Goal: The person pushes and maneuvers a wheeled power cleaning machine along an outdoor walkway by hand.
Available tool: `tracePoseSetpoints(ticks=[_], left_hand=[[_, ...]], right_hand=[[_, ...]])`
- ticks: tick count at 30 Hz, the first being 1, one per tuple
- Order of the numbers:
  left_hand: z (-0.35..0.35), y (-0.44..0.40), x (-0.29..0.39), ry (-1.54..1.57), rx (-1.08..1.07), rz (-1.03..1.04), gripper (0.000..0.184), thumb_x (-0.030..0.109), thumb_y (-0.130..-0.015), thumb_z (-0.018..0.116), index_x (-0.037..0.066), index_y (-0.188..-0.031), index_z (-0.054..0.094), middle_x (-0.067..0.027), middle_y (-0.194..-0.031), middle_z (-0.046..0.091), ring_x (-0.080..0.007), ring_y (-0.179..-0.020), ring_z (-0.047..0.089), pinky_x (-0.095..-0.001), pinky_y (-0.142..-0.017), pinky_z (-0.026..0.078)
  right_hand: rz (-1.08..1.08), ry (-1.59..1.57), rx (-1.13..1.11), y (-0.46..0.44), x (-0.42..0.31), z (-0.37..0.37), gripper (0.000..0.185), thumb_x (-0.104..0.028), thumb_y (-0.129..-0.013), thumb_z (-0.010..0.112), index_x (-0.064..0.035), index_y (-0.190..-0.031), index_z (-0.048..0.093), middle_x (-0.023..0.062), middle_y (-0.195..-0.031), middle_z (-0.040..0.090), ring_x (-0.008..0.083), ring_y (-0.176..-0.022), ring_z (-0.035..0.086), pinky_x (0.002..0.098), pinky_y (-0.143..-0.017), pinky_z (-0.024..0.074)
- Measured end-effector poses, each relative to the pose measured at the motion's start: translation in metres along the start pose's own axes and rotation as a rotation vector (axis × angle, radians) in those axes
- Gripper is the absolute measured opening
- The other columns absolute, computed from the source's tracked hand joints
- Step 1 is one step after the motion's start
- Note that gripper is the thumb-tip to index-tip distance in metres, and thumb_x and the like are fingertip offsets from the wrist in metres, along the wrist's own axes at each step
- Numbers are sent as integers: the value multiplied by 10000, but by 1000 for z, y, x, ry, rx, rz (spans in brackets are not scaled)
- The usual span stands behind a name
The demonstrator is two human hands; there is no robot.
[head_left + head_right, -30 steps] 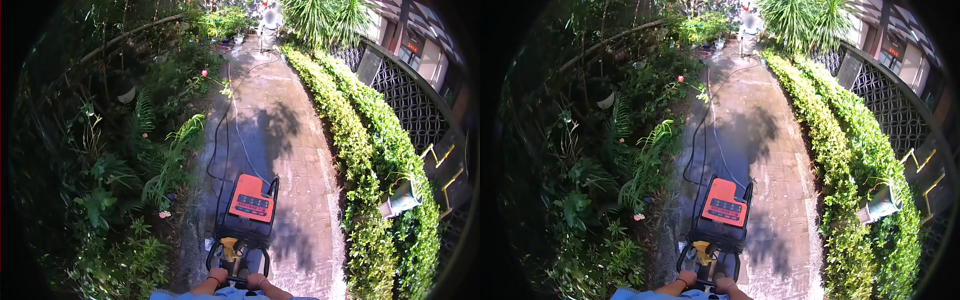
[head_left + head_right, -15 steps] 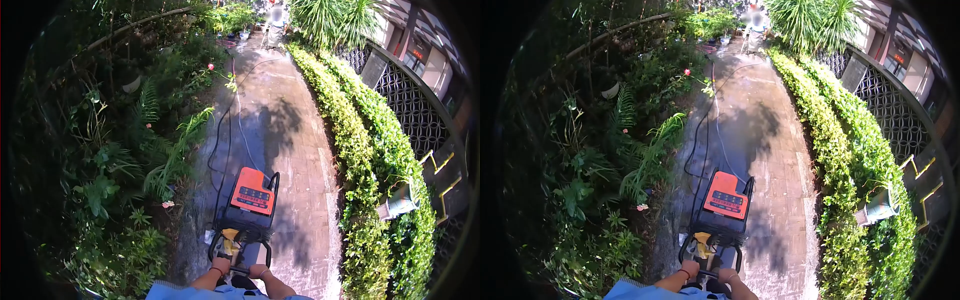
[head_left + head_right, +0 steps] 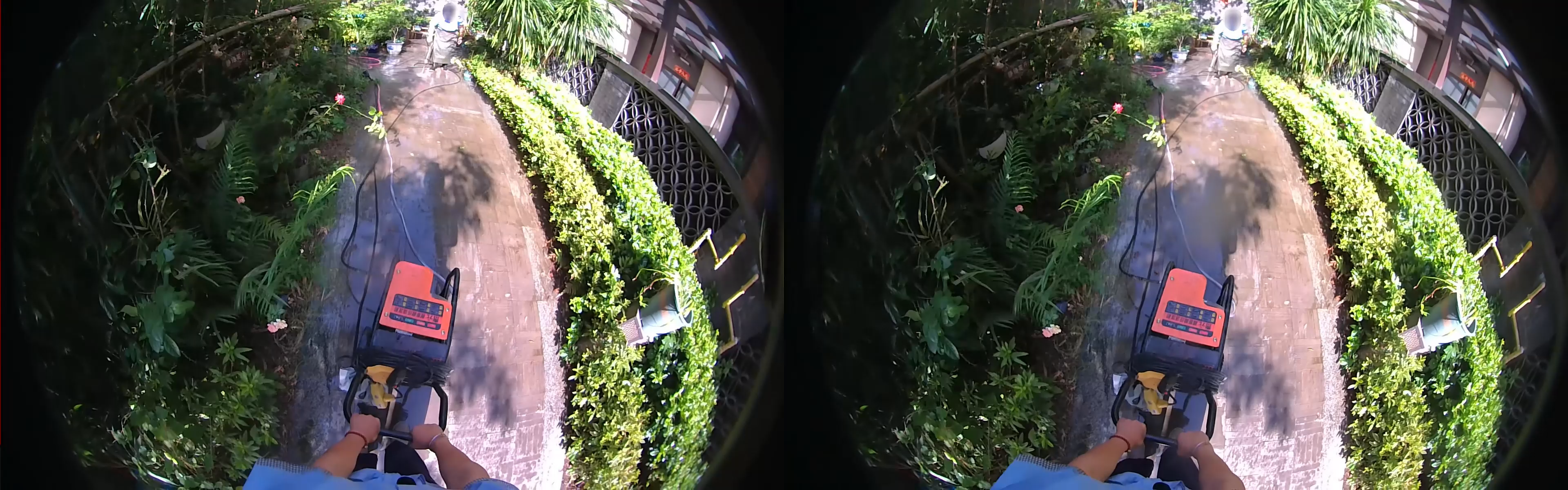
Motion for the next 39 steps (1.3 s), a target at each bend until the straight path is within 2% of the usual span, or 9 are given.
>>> tracePoseSetpoints(ticks=[2,5,8,11,17,20,39], left_hand=[[2,-2,0,-7,-17,6,200,149,-749,472,119,-810,660,-97,-846,641,-249,-810,619,-378,-720,434],[-1,-2,0,-10,-25,3,203,147,-750,469,117,-812,660,-97,-848,641,-252,-811,619,-382,-722,434],[-5,0,2,-6,-29,-10,206,142,-752,465,116,-815,660,-97,-850,641,-254,-813,618,-385,-722,434],[-5,1,3,-20,-30,-4,210,139,-755,462,117,-819,661,-96,-851,641,-254,-814,618,-386,-724,434],[6,-2,1,-39,-32,6,210,142,-756,464,122,-822,663,-92,-849,642,-251,-817,619,-383,-716,440],[9,-2,0,-35,-39,11,206,144,-753,470,125,-822,663,-92,-848,642,-250,-817,619,-380,-711,444],[3,2,0,-11,-72,5,199,140,-747,487,119,-846,658,-89,-861,640,-245,-822,619,-382,-715,441]], right_hand=[[8,-1,-5,-1,1,0,282,-205,-668,533,-63,-891,628,150,-938,610,278,-889,588,360,-776,464],[-17,17,78,-8,8,9,314,-335,-662,544,-97,-842,642,132,-839,624,287,-802,602,365,-707,481],[-36,12,83,-10,9,11,305,-324,-663,538,-94,-834,643,133,-834,624,286,-803,602,366,-703,481],[-8,0,23,-1,2,2,264,-206,-676,523,-68,-875,630,147,-907,617,277,-864,595,361,-754,469],[1,-23,43,2,0,4,258,-196,-678,520,-63,-870,630,150,-909,616,282,-857,597,365,-751,473],[-22,0,103,-16,10,28,264,-263,-659,532,-103,-841,639,122,-822,627,281,-784,606,366,-699,483],[-40,27,83,-11,7,23,260,-263,-667,525,-109,-842,640,125,-828,626,282,-792,604,373,-706,479]])
Point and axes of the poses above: each hand's wrist, its own y-axis away from the middle knuckle, its own z-axis out of the palm, x = y × z, the point moved 1 cm from there along -y, towards the middle knuckle
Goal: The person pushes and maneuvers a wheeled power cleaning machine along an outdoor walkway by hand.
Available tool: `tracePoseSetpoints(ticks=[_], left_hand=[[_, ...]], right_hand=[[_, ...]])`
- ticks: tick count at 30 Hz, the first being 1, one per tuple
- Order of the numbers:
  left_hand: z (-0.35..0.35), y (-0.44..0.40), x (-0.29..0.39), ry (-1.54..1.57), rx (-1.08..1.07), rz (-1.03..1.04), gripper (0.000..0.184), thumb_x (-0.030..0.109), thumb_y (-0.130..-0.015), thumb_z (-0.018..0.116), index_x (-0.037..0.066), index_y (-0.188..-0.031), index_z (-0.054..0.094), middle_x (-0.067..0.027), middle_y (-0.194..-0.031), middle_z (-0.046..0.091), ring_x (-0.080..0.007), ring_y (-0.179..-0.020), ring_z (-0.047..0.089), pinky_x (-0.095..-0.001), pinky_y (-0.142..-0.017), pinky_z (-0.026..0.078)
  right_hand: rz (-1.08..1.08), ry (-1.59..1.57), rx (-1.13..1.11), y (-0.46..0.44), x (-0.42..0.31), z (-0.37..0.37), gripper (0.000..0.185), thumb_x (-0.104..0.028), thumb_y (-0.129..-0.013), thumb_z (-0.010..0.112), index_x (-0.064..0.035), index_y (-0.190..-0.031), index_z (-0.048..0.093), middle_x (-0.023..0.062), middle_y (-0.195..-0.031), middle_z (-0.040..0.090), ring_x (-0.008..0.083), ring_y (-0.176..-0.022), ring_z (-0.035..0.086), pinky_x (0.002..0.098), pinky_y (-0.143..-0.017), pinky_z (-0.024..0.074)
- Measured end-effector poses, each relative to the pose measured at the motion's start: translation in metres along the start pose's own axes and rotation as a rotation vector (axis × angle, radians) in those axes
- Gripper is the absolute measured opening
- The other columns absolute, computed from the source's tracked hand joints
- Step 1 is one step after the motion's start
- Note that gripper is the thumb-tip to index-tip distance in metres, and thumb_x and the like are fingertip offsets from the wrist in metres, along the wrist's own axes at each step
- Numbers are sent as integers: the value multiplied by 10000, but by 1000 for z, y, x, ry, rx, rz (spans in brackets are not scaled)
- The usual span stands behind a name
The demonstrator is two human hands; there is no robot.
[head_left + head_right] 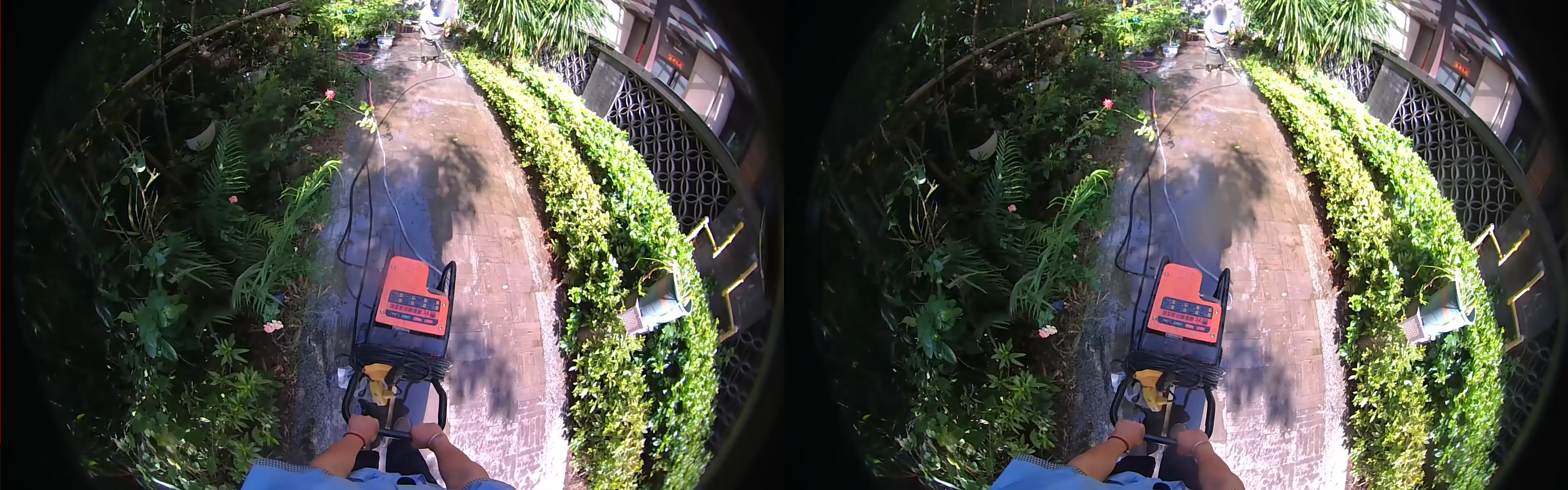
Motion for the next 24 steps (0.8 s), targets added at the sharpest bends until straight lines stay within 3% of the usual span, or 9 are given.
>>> tracePoseSetpoints(ticks=[24], left_hand=[[6,-2,-3,18,2,29,182,174,-715,521,106,-819,654,-103,-815,640,-262,-777,623,-398,-715,456]], right_hand=[[5,-9,-19,3,-3,-2,260,-246,-653,526,-112,-845,640,125,-834,626,279,-796,605,367,-709,481]])
Point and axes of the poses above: each hand's wrist, its own y-axis away from the middle knuckle, its own z-axis out of the palm, x = y × z, the point moved 1 cm from there along -y, towards the middle knuckle
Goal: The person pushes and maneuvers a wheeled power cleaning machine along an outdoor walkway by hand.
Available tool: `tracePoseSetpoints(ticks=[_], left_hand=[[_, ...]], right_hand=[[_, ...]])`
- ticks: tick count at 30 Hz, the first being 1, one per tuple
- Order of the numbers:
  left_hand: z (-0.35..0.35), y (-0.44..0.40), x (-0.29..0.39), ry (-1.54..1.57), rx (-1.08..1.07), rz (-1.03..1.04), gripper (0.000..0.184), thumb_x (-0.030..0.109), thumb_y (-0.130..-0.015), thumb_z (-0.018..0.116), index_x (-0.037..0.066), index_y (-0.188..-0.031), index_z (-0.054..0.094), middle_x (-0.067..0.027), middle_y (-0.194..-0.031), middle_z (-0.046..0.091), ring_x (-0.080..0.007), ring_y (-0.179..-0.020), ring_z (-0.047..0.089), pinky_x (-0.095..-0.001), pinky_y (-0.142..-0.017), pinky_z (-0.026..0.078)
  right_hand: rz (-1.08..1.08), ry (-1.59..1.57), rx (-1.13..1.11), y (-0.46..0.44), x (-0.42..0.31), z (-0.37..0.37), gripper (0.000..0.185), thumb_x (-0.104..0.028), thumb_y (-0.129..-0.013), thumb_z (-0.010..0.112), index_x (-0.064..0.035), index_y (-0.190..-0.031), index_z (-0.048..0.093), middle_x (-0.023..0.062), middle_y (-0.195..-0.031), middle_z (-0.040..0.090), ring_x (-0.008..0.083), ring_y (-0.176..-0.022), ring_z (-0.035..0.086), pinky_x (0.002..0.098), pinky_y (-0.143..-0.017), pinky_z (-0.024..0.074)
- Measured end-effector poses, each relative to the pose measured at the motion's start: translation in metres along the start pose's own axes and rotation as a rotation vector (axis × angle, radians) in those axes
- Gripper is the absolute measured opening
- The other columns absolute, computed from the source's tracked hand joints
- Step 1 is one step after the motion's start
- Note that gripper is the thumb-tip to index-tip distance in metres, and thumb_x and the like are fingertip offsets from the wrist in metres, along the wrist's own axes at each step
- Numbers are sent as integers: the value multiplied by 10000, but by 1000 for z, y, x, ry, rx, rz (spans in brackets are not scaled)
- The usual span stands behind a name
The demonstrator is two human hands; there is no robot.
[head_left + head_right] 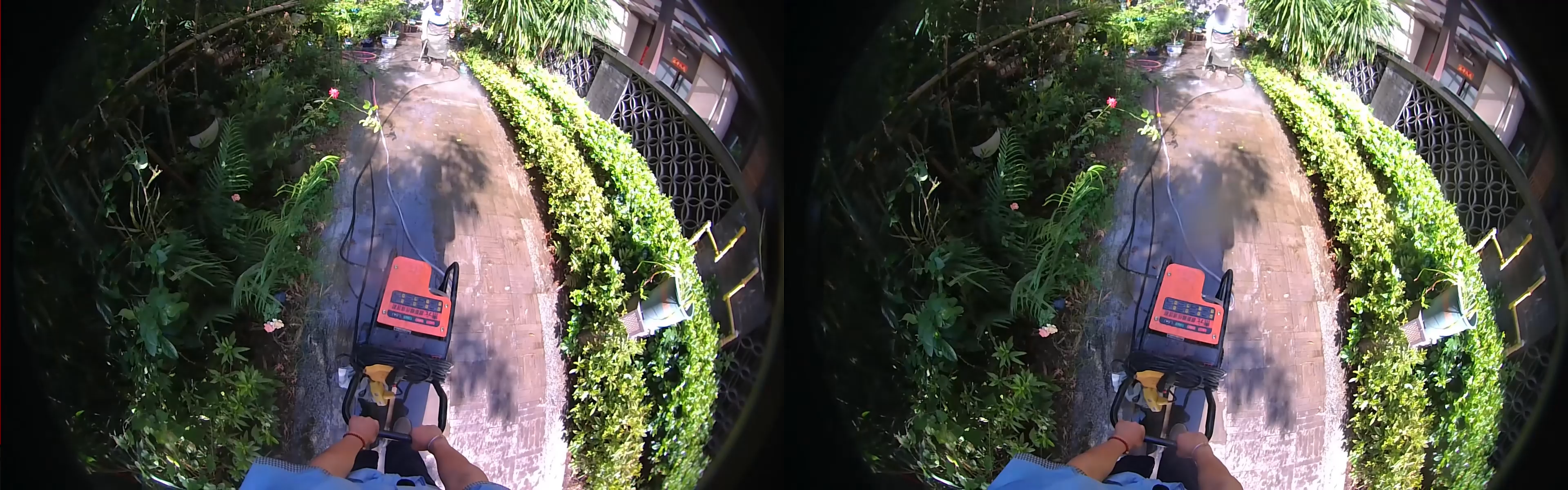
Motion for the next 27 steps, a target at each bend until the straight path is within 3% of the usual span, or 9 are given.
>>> tracePoseSetpoints(ticks=[12,15,27], left_hand=[[1,0,2,-23,-2,-13,194,157,-741,489,129,-832,658,-80,-839,644,-246,-802,622,-387,-708,437],[3,-1,0,-25,24,5,183,182,-704,525,109,-814,650,-100,-806,639,-260,-761,623,-381,-672,473],[-5,3,3,-24,-25,-12,194,151,-741,492,124,-833,660,-83,-855,642,-244,-817,619,-378,-710,443]], right_hand=[[4,8,1,-4,3,5,268,-241,-654,518,-120,-861,637,126,-837,625,281,-803,604,369,-716,480],[5,6,6,-9,6,13,266,-241,-653,517,-119,-856,638,125,-832,625,282,-800,604,369,-712,481],[-7,2,21,-9,6,14,264,-244,-649,523,-118,-850,638,123,-824,625,282,-793,603,370,-706,479]])
Point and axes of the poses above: each hand's wrist, its own y-axis away from the middle knuckle, its own z-axis out of the palm, x = y × z, the point moved 1 cm from there along -y, towards the middle knuckle
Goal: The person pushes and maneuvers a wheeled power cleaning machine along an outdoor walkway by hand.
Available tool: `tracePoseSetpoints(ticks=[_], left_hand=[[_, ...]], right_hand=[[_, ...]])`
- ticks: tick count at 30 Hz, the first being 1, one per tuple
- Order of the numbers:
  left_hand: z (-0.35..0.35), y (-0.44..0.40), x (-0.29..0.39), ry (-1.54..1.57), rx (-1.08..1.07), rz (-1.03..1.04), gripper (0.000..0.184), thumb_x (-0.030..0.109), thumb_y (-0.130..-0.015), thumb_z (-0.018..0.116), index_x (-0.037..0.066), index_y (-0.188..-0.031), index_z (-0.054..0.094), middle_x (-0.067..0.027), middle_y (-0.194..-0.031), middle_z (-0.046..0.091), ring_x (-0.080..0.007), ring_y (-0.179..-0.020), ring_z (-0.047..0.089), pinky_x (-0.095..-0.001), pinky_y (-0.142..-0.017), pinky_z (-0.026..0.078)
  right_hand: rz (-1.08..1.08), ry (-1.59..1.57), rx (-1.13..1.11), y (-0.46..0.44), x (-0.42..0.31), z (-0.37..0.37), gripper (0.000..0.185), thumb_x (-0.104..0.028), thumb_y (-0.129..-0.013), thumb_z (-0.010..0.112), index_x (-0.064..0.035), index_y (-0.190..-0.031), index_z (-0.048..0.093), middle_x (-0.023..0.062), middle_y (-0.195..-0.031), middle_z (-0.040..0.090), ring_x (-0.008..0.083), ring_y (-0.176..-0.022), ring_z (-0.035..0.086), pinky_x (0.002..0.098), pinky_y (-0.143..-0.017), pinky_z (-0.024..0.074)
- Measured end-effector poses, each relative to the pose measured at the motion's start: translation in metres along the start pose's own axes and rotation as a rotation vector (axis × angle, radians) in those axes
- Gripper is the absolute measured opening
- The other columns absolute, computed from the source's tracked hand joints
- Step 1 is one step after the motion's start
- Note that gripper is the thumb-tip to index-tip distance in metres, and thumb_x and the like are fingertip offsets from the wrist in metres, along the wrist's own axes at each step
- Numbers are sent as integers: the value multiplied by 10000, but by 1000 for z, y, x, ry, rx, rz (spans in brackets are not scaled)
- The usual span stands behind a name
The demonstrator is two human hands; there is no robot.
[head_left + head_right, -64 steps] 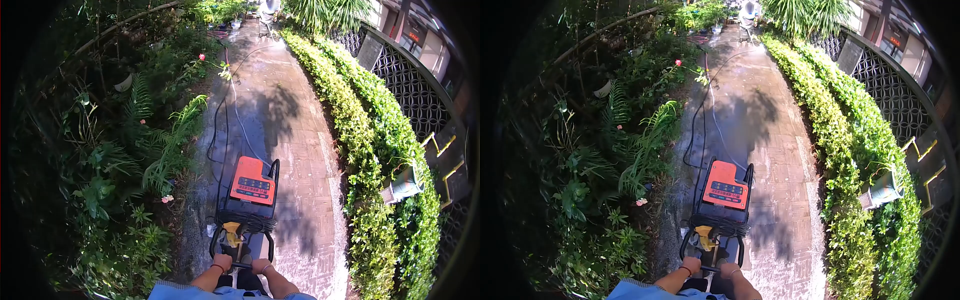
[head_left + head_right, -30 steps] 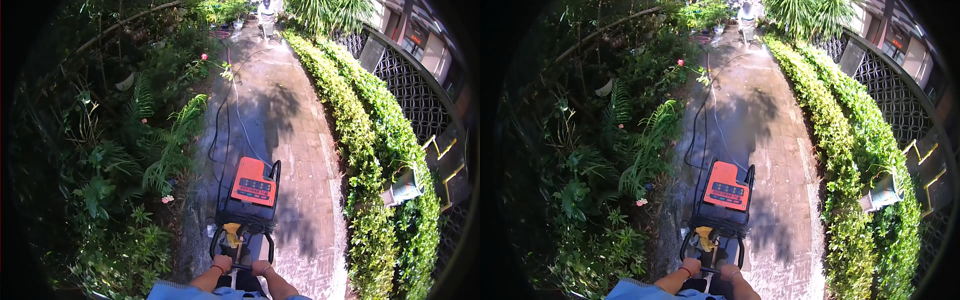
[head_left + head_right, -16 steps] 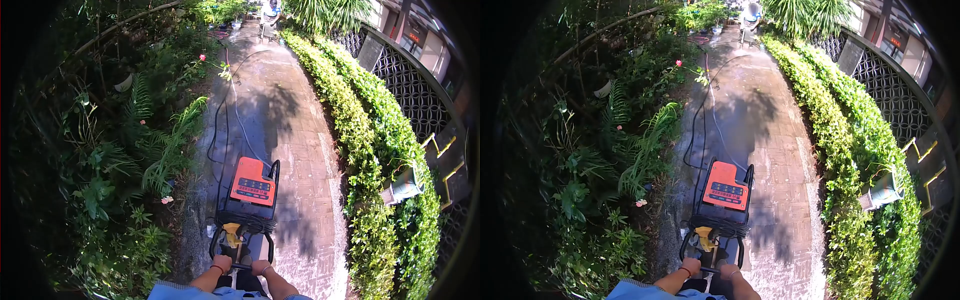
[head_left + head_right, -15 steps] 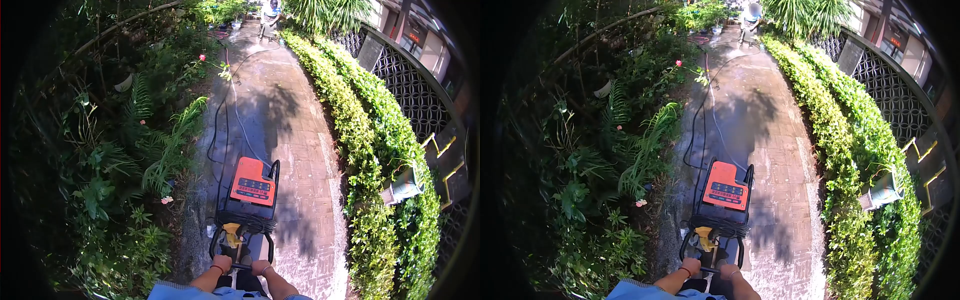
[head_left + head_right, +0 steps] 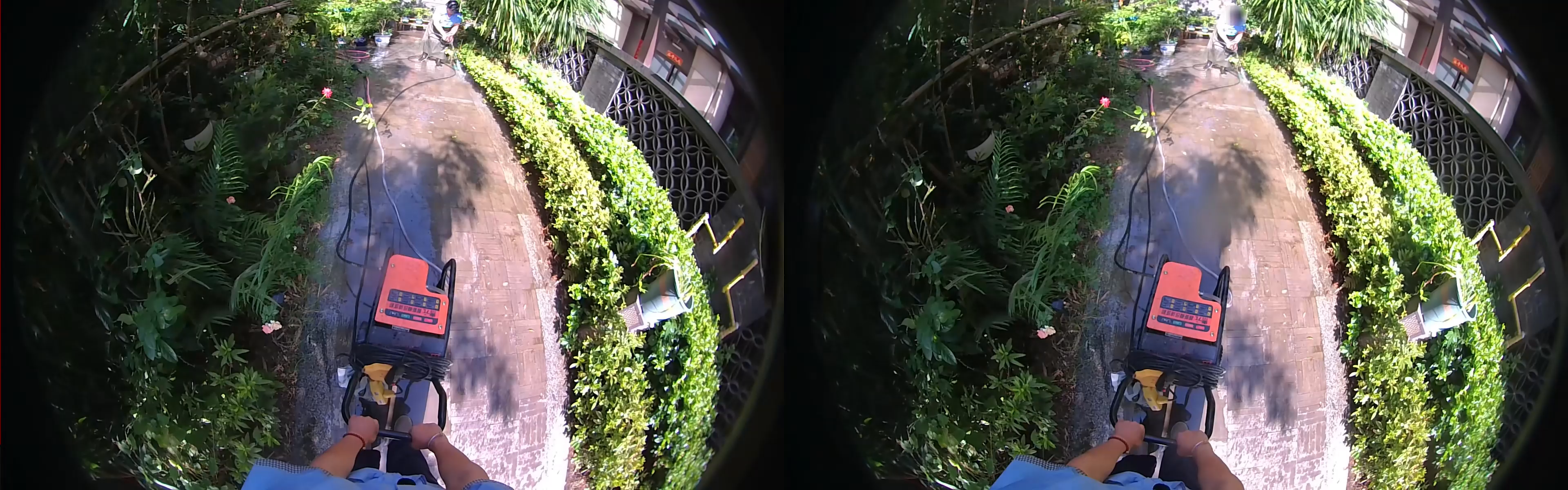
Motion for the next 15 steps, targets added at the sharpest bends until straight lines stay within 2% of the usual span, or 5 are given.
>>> tracePoseSetpoints(ticks=[15], left_hand=[[-3,3,1,8,10,-7,191,151,-739,497,128,-830,663,-84,-856,642,-243,-817,619,-381,-727,433]], right_hand=[[6,-14,-12,0,-1,-1,271,-242,-646,528,-115,-857,640,125,-839,625,283,-802,601,366,-715,478]])
Point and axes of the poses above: each hand's wrist, its own y-axis away from the middle knuckle, its own z-axis out of the palm, x = y × z, the point moved 1 cm from there along -y, towards the middle knuckle
